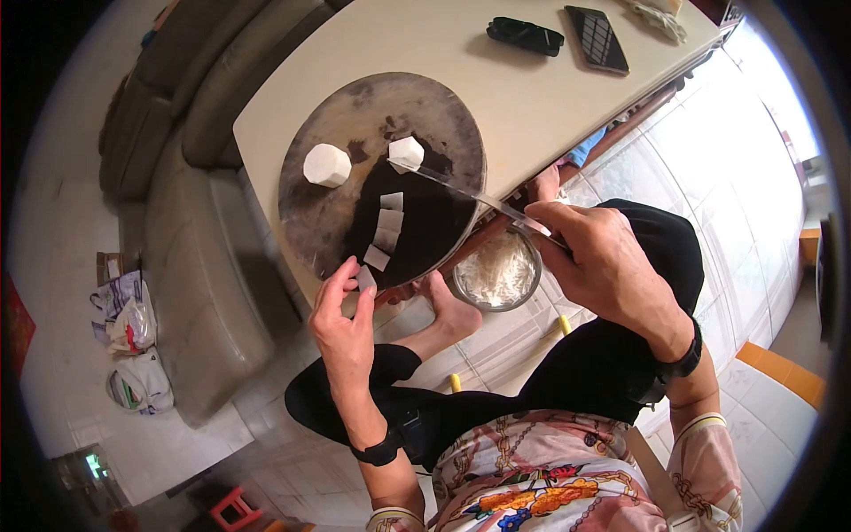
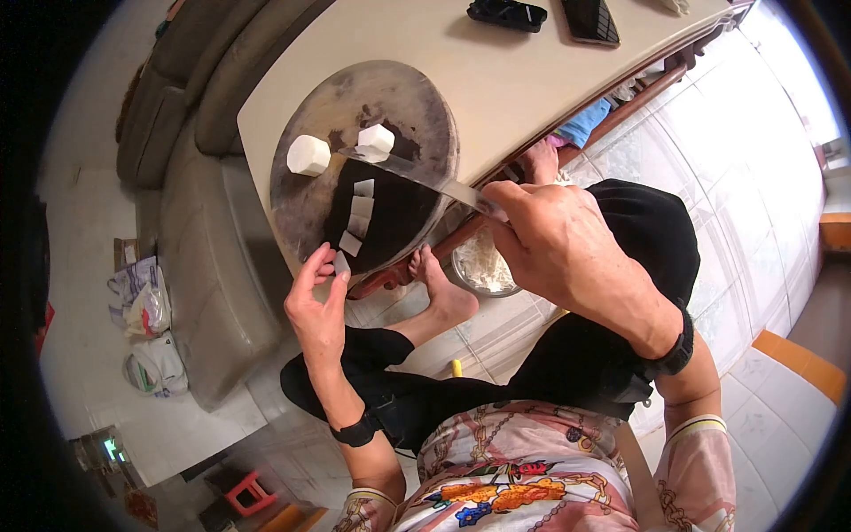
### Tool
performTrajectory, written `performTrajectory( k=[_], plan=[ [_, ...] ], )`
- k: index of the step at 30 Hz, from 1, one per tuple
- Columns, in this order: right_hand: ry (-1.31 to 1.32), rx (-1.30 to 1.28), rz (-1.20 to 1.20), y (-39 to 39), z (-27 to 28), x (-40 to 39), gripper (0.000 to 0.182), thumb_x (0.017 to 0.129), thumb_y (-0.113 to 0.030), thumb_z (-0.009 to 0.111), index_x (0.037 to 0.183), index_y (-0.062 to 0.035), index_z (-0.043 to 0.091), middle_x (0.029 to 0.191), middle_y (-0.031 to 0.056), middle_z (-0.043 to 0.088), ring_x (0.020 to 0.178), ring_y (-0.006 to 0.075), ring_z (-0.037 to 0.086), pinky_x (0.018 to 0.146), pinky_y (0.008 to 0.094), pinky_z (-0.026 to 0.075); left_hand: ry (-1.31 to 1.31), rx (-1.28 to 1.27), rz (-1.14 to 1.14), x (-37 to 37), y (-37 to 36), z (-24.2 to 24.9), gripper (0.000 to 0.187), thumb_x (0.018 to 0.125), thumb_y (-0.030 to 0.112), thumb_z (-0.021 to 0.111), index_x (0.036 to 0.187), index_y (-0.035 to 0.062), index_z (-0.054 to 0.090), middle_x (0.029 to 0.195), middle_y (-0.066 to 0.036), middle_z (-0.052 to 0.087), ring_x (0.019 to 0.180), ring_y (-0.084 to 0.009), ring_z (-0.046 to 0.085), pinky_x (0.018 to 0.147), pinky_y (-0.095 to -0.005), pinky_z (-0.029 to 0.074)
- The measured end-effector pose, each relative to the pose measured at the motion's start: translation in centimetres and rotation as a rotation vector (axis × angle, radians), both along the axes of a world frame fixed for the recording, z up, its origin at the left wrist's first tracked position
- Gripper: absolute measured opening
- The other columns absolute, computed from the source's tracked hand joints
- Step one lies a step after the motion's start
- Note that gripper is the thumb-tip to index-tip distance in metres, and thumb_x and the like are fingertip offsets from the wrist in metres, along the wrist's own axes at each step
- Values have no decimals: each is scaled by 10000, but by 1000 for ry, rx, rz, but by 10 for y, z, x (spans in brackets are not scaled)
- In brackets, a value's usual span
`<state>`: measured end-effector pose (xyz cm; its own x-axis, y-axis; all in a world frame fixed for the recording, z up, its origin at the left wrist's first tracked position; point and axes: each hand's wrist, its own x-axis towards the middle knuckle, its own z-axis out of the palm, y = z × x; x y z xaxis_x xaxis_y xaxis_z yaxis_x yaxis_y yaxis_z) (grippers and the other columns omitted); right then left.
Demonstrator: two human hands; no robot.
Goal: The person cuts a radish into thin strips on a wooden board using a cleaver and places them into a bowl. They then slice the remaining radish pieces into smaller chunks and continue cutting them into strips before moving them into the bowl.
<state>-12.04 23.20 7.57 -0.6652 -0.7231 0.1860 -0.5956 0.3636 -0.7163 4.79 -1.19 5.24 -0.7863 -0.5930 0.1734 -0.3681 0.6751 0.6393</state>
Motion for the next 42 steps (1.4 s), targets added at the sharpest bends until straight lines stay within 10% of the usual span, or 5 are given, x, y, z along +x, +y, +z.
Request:
performTrajectory(
  k=[22,30,42],
  plan=[
    [102,10,35,0,-5,-3,188,837,-33,627,1017,22,625,687,211,604,625,386,610,564,427,473,16,-22,19,-17,6,5,354,751,6,740,1097,-1,668,966,-97,658,816,-178,592,766,-305,487],
    [83,184,80,-4,-7,-8,161,872,-67,577,978,38,637,653,222,594,635,396,618,570,459,486,117,-337,-117,-72,10,-5,331,780,126,751,1060,-28,663,1055,-179,659,946,-341,634,825,-397,504],
    [38,169,88,1,-12,-12,164,855,-47,577,982,35,641,701,225,617,668,397,627,590,450,497,185,-55,-60,-89,7,-21,332,750,-5,710,1077,-7,650,976,-148,664,910,-310,631,822,-404,495]
  ],
)
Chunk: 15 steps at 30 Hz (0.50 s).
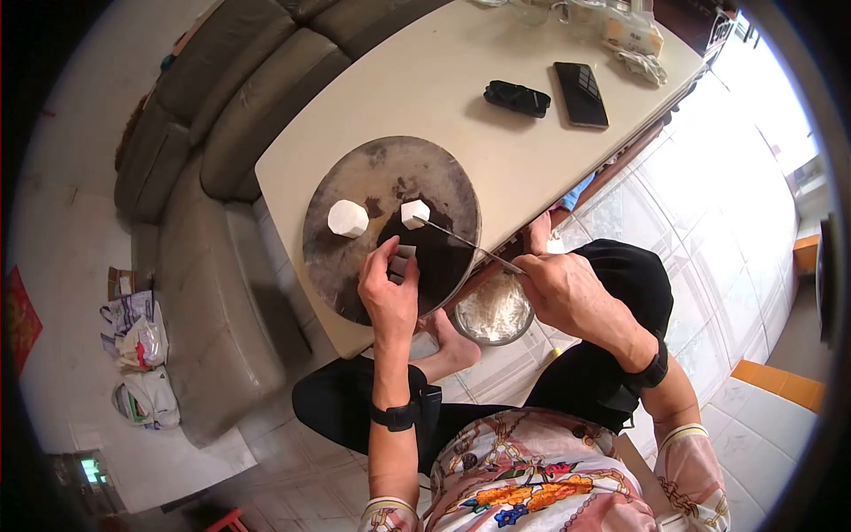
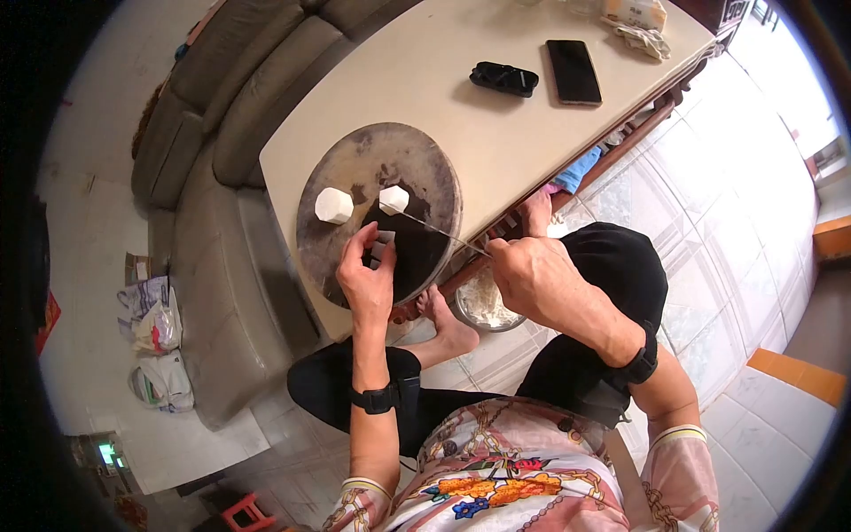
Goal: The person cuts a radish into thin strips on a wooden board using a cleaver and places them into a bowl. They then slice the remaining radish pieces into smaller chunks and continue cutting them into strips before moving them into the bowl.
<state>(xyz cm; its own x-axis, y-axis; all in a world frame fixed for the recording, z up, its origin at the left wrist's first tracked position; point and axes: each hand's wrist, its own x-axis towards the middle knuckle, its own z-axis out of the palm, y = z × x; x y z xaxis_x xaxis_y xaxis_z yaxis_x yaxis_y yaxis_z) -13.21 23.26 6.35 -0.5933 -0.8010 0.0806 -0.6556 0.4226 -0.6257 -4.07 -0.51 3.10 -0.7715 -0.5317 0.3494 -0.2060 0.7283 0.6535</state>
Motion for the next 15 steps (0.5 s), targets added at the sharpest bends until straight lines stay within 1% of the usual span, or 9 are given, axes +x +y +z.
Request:
performTrajectory(
  k=[2,5,6,8,12,15],
  plan=[
    [-6,13,-3,0,2,0,163,856,-46,576,982,37,640,710,225,620,672,396,627,593,449,497,64,-19,-5,1,-1,-5,350,759,-16,716,1104,-9,659,956,-126,675,865,-228,636,799,-354,503],
    [-14,17,2,0,3,0,163,859,-45,576,984,40,638,721,226,621,676,397,626,595,449,496,82,-33,-32,2,-2,-6,366,759,-20,716,1119,-15,652,977,-129,675,860,-223,631,797,-355,505],
    [-16,6,7,0,3,0,164,861,-45,576,986,41,637,724,227,621,676,399,625,595,449,494,82,-31,-30,3,-2,-6,366,759,-20,716,1119,-15,652,977,-129,675,860,-223,631,797,-355,505],
    [-31,7,7,0,4,-1,165,862,-44,575,989,42,635,727,227,621,679,400,624,597,448,493,53,-32,-22,6,-2,-5,348,750,-20,717,1090,-8,645,1042,-146,663,961,-324,640,850,-398,502],
    [-35,15,4,1,4,-1,176,850,-33,580,998,47,632,736,229,621,689,403,620,607,446,492,97,-112,35,7,3,-10,343,749,-14,722,1084,-6,648,1052,-144,660,963,-331,639,846,-408,504],
    [-64,32,-7,1,7,-2,185,833,-22,586,996,51,629,749,234,621,698,405,618,618,449,493,111,-163,66,7,4,-10,336,748,-8,734,1074,-2,654,1052,-137,654,917,-307,641,817,-393,513]
  ],
)
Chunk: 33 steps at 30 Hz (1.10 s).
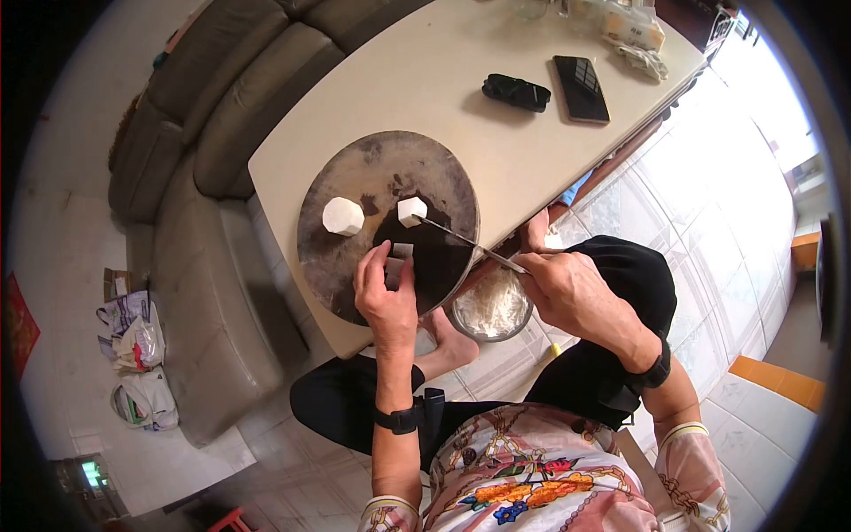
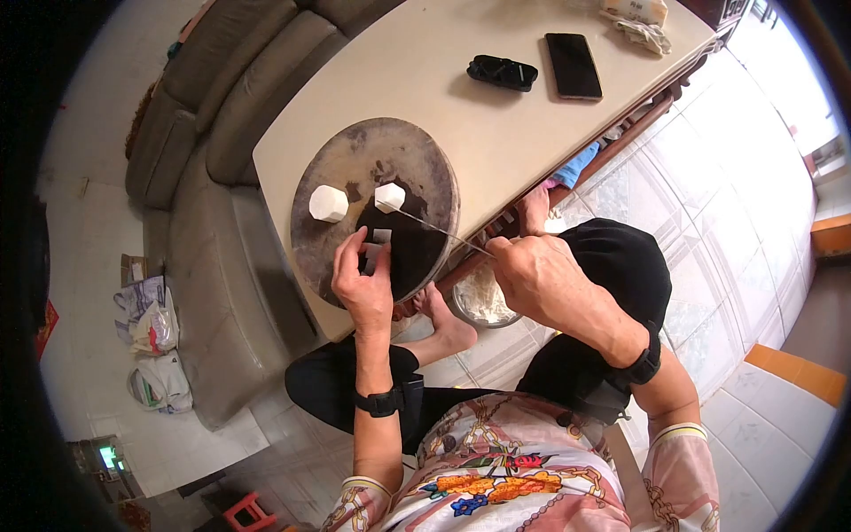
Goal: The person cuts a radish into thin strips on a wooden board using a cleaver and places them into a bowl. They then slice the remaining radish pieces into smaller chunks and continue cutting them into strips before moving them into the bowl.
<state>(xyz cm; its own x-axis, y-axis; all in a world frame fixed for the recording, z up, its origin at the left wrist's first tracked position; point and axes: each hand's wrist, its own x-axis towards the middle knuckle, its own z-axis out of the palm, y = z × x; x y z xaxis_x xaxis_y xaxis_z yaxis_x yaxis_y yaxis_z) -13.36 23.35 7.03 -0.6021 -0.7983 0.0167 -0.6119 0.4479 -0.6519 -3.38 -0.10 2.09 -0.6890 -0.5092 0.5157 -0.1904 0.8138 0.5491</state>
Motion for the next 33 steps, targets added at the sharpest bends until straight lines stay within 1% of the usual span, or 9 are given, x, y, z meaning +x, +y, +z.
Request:
performTrajectory(
  k=[1,3,4,6,10,13,21,28,33],
  plan=[
    [-2,0,0,-1,-3,0,185,833,-22,586,996,51,629,749,234,621,698,405,618,618,449,493,-7,65,-11,0,-1,3,344,748,-11,737,1081,-1,657,1033,-129,657,889,-276,640,800,-374,515],
    [145,-203,-16,-2,-11,1,62,751,8,592,749,15,531,534,178,516,525,375,573,478,431,445,-18,130,-23,0,-5,5,351,747,-14,741,1088,0,660,1015,-121,661,861,-245,639,783,-356,517],
    [142,-203,-17,-1,-9,0,62,751,8,592,749,15,531,534,178,516,525,375,573,478,431,445,-34,226,-19,0,-9,5,357,751,-22,739,1098,2,662,994,-109,666,839,-212,632,772,-336,515],
    [0,-3,-7,1,-1,-1,192,822,-19,593,995,59,626,778,239,626,713,405,620,631,452,494,-28,416,-32,0,-18,4,364,763,-57,719,1118,5,667,947,-87,682,805,-153,623,750,-304,511],
    [10,-12,-10,1,-2,-1,191,823,-20,596,993,61,625,768,234,627,711,404,622,633,452,496,-21,523,-64,4,-27,-2,352,778,-73,699,1118,8,667,940,-85,684,784,-148,622,738,-304,515],
    [19,-11,-9,2,-1,0,189,825,-23,598,992,62,626,757,233,626,710,402,624,633,451,498,-31,446,-80,5,-23,4,325,780,-91,678,1090,9,677,961,-91,681,772,-152,628,728,-300,519],
    [60,-20,21,2,-5,-1,192,826,-15,594,1000,59,624,718,225,618,686,398,623,615,449,495,-68,-199,-213,4,-15,11,266,762,-91,609,1006,-18,683,1035,-133,659,1012,-325,611,878,-417,492],
    [298,-10,137,-29,9,7,200,773,20,586,972,37,581,697,173,595,653,352,627,563,412,487,-59,-177,-284,5,-11,-1,204,799,-11,628,996,-31,679,1016,-165,649,970,-371,605,871,-450,490],
    [544,45,288,-59,17,9,239,764,-33,579,935,134,562,661,168,602,583,284,650,482,345,496,-30,-144,-283,5,-8,1,177,798,-5,633,966,-30,685,939,-184,648,907,-398,600,843,-462,492]
  ],
)
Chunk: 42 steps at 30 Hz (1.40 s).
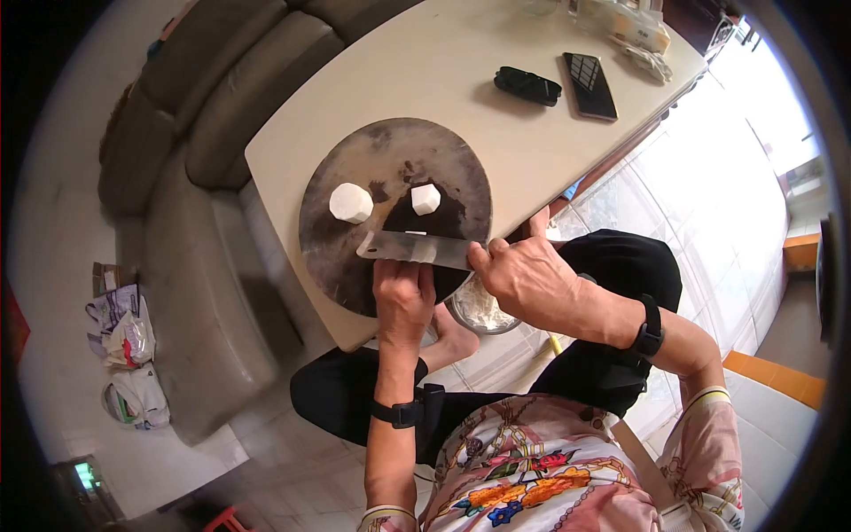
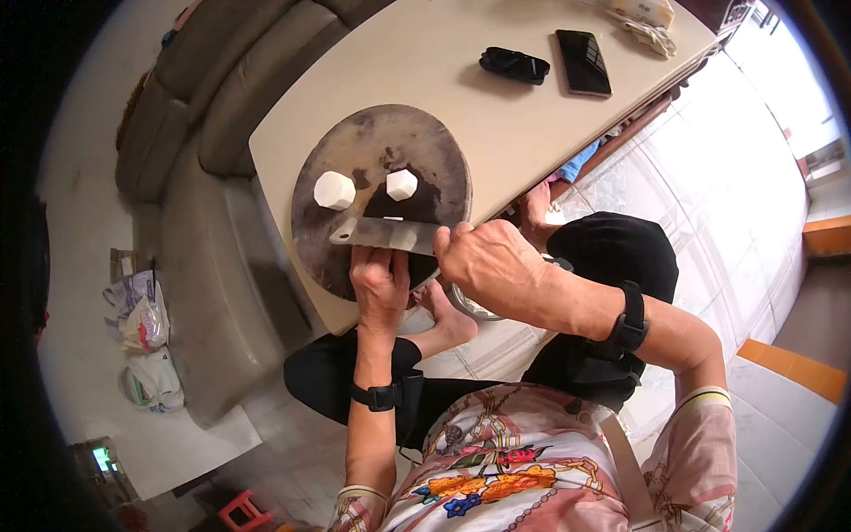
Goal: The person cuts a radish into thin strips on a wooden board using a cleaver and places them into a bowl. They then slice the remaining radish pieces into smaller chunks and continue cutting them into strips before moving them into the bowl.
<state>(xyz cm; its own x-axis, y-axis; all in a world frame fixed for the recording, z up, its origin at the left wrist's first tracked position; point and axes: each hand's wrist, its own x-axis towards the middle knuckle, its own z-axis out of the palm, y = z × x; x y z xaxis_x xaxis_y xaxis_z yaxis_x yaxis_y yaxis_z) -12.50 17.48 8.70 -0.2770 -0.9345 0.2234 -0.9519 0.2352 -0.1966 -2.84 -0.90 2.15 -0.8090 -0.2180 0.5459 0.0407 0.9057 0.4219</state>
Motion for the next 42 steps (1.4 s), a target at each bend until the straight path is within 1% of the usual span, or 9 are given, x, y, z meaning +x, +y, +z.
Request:
performTrajectory(
  k=[3,5,8,9,12,13,18,27,42],
  plan=[
    [-10,28,3,-7,-2,-3,256,763,-29,578,951,144,562,654,163,603,580,280,648,481,338,496,-15,-10,-3,2,-4,-6,172,797,-6,635,960,-30,686,944,-180,648,910,-393,602,840,-456,494],
    [-134,33,-53,-8,-4,-4,313,708,34,576,1021,43,577,668,122,597,605,320,618,846,501,360,-10,-7,2,1,-3,-3,170,800,-5,635,960,-31,686,946,-177,647,911,-388,604,843,-452,494],
    [-272,-9,-44,-4,-2,-12,320,705,50,567,1024,50,592,658,140,594,613,336,615,750,431,433,-12,-23,9,-1,-2,1,167,805,-2,632,961,-33,684,963,-167,645,930,-372,608,855,-439,493],
    [-315,48,-58,-3,3,-15,301,720,49,566,1018,50,604,649,158,592,622,345,620,620,403,472,-25,-38,17,0,-1,1,166,808,0,631,962,-34,682,979,-161,645,948,-361,610,865,-432,492],
    [-275,81,-87,6,12,-22,253,757,21,586,1009,38,611,650,166,593,616,346,627,547,410,478,-12,-1,30,-1,-1,-3,176,812,8,633,979,-29,676,1031,-142,643,995,-335,604,887,-416,490],
    [-258,1,-96,6,12,-24,188,667,24,593,852,59,587,583,183,578,602,371,613,561,434,466,-13,0,35,-1,-1,-2,176,812,8,633,979,-29,676,1031,-142,643,995,-335,604,887,-416,490],
    [-277,48,-209,9,15,-32,203,663,60,561,864,62,588,594,200,563,596,381,601,555,421,469,-19,15,26,-2,-1,-1,190,804,-12,635,988,-29,676,1041,-142,646,991,-349,611,881,-418,504],
    [-139,68,-14,9,10,-13,175,699,-3,580,854,68,541,660,141,592,585,270,640,511,341,491,-67,3,20,4,-2,-5,209,784,-5,653,991,-27,679,1021,-187,644,937,-413,599,839,-463,498],
    [-57,97,106,-8,11,-20,234,700,-26,595,877,125,576,624,135,599,578,248,645,496,310,489,-40,-24,15,2,-1,-1,231,768,-34,647,997,-32,682,996,-197,647,930,-411,612,846,-448,500]
  ],
)
